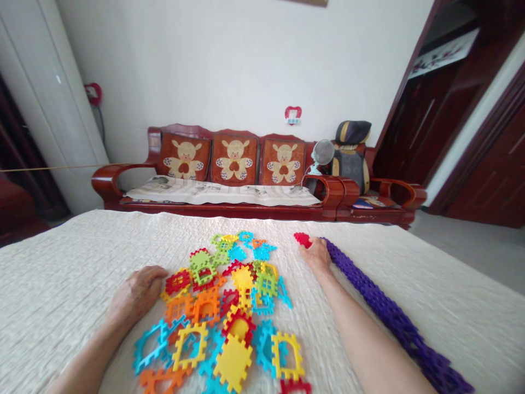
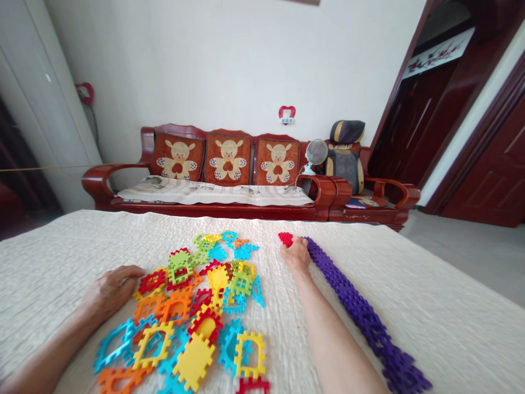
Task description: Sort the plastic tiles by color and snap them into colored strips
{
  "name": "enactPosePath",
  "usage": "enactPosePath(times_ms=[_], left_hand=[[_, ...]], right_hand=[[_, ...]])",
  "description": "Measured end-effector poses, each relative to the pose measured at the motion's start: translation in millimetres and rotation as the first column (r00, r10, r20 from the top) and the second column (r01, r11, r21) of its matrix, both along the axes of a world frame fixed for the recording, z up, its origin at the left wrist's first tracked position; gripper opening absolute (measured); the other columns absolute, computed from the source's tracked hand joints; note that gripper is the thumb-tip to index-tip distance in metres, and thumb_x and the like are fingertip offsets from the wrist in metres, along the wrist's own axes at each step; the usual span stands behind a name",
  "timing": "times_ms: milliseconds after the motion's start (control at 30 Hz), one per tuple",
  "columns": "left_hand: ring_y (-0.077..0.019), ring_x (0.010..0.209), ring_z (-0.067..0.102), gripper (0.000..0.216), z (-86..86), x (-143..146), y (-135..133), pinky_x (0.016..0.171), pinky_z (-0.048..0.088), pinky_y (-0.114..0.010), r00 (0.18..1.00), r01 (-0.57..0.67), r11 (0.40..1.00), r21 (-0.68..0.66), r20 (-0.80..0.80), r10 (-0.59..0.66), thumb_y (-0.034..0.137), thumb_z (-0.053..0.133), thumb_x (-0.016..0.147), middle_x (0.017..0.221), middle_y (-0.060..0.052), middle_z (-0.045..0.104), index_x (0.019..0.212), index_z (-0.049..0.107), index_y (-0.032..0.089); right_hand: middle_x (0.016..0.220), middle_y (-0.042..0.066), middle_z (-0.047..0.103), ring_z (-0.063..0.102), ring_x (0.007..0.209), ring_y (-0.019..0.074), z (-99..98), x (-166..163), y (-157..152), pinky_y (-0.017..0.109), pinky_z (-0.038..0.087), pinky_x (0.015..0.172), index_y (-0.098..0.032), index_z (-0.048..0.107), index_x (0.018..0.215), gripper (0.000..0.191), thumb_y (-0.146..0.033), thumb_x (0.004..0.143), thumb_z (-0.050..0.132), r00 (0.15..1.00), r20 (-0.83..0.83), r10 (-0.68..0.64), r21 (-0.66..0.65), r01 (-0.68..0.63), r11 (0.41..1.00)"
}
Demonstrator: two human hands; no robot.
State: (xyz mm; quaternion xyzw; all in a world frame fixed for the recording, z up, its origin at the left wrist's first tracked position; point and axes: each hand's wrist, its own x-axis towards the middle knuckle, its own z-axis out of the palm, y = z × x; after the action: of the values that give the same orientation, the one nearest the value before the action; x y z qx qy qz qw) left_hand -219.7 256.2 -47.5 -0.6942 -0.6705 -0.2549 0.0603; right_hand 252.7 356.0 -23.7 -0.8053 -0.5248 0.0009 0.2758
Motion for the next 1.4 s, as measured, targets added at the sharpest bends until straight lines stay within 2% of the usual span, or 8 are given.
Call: enactPosePath(times_ms=[400, 567, 667, 800, 1033, 1100, 1267, 1400], left_hand=[[-0.0198, 0.093, 0.062, 0.034, -1.3, 0, 2, 0.088, 0.046, -0.03, 1.0, 0.005, 1.0, 0.008, -0.003, -0.005, 0.026, 0.038, 0.074, 0.101, -0.002, 0.069, 0.088, 0.069, 0.022], [-0.0202, 0.094, 0.062, 0.036, -0.3, 2, 2, 0.089, 0.045, -0.032, 1.0, -0.005, 1.0, 0.0, 0.013, 0.005, 0.024, 0.037, 0.074, 0.101, -0.003, 0.069, 0.088, 0.069, 0.022], [-0.0206, 0.094, 0.061, 0.035, -0.3, 3, 3, 0.088, 0.045, -0.032, 0.999, -0.012, 1.0, -0.017, 0.031, 0.013, 0.023, 0.038, 0.073, 0.101, -0.004, 0.069, 0.088, 0.07, 0.022], [-0.0206, 0.095, 0.061, 0.036, -0.1, 4, 2, 0.089, 0.045, -0.032, 0.999, -0.024, 0.999, -0.03, 0.047, 0.025, 0.023, 0.038, 0.074, 0.102, -0.004, 0.069, 0.089, 0.07, 0.022], [-0.0194, 0.093, 0.061, 0.036, 5.8, 9, -2, 0.088, 0.045, -0.03, 0.998, -0.031, 0.999, -0.007, 0.047, 0.032, 0.02, 0.037, 0.073, 0.1, -0.005, 0.069, 0.088, 0.07, 0.021], [-0.019, 0.093, 0.061, 0.036, 7.2, 10, -2, 0.088, 0.045, -0.03, 0.998, -0.035, 0.999, -0.008, 0.059, 0.035, 0.019, 0.037, 0.073, 0.099, -0.005, 0.069, 0.087, 0.07, 0.02], [-0.0191, 0.095, 0.061, 0.039, 8.5, 11, -4, 0.091, 0.044, -0.031, 0.981, -0.034, 0.999, -0.014, 0.191, 0.037, 0.016, 0.038, 0.069, 0.099, -0.004, 0.07, 0.089, 0.071, 0.02], [-0.0191, 0.095, 0.061, 0.035, 16.2, 12, -9, 0.088, 0.047, -0.03, 0.918, 0.096, 0.995, -0.023, 0.388, -0.08, 0.021, 0.043, 0.07, 0.098, -0.002, 0.07, 0.09, 0.071, 0.021]], right_hand=[[0.114, 0.018, 0.05, 0.059, 0.091, 0.0253, -2.1, 4, 3, 0.037, 0.045, 0.08, -0.012, 0.057, 0.113, 0.044, -0.037, 0.078, 0.049, 1.0, 0.019, 0.024, -0.037, -0.024, 0.999], [0.108, 0.015, 0.054, 0.059, 0.089, 0.0226, -3.8, 0, -1, 0.034, 0.046, 0.08, -0.013, 0.058, 0.107, 0.038, -0.034, 0.075, 0.051, 0.993, 0.072, 0.096, 0.187, -0.108, 0.976], [0.098, 0.009, 0.061, 0.059, 0.088, 0.0203, 3.2, -22, -6, 0.032, 0.046, 0.081, -0.016, 0.061, 0.097, 0.027, -0.027, 0.076, 0.048, 0.921, 0.114, 0.374, 0.328, -0.39, 0.861], [0.091, 0.004, 0.067, 0.062, 0.082, 0.017, 20.0, -71, -21, 0.03, 0.047, 0.078, -0.02, 0.063, 0.087, 0.018, -0.024, 0.076, 0.049, 0.683, 0.053, 0.728, 0.306, -0.705, 0.64], [0.094, 0.003, 0.067, 0.06, 0.092, 0.0162, 32.5, -142, -67, 0.031, 0.045, 0.085, -0.021, 0.064, 0.09, 0.017, -0.017, 0.08, 0.05, 0.32, 0.12, 0.94, 0.265, -0.923, 0.28], [0.091, 0.003, 0.067, 0.06, 0.089, 0.0162, 31.1, -153, -75, 0.032, 0.044, 0.084, -0.021, 0.064, 0.088, 0.016, -0.016, 0.08, 0.051, 0.268, 0.154, 0.951, 0.23, -0.946, 0.229], [0.103, 0.003, 0.066, 0.059, 0.098, 0.0175, 28.1, -172, -77, 0.035, 0.041, 0.091, -0.023, 0.064, 0.093, 0.022, -0.012, 0.079, 0.051, 0.206, 0.218, 0.954, 0.127, -0.975, 0.182], [0.121, 0.004, 0.059, 0.052, 0.112, 0.0185, 26.8, -188, -71, 0.036, 0.038, 0.095, -0.023, 0.06, 0.11, 0.038, -0.009, 0.076, 0.049, 0.161, 0.246, 0.956, 0.077, -0.986, 0.147]])
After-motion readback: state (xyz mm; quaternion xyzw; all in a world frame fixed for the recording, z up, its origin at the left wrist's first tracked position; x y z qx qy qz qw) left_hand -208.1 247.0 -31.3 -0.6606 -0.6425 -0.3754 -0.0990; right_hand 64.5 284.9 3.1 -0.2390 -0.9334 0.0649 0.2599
